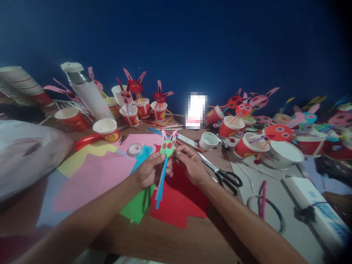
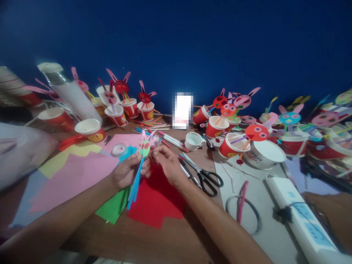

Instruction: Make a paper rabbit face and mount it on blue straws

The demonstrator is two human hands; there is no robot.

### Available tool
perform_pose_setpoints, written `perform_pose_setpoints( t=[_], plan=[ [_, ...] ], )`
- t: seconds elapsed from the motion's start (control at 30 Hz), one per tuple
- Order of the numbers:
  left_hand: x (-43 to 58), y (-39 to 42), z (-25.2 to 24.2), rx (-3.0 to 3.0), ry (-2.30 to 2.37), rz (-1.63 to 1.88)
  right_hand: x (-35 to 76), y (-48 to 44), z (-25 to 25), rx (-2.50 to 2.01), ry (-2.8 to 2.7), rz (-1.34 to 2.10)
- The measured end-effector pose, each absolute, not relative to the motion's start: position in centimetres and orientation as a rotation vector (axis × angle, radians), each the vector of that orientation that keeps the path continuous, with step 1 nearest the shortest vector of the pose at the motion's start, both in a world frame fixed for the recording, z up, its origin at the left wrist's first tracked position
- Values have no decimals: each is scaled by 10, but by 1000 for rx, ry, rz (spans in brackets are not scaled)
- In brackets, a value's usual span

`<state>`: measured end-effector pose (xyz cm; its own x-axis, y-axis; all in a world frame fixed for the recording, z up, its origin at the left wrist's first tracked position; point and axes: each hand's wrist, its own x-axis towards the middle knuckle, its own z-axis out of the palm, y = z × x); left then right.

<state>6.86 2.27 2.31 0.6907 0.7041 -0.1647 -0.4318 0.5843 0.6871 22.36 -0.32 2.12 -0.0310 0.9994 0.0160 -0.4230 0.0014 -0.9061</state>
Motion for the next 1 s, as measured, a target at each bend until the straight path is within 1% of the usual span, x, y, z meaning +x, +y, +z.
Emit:
perform_pose_setpoints(
  t=[0.27,0.4,0.6,1.0],
  plan=[
    [77,20,27,747,635,869,224,-1,21,-867,-817,1436],
    [78,18,30,793,705,944,227,1,20,-915,-819,1393],
    [78,18,27,873,765,967,228,2,19,-974,-878,1229],
    [81,15,25,990,843,927,228,-1,28,-1148,-1040,1181]
  ],
)
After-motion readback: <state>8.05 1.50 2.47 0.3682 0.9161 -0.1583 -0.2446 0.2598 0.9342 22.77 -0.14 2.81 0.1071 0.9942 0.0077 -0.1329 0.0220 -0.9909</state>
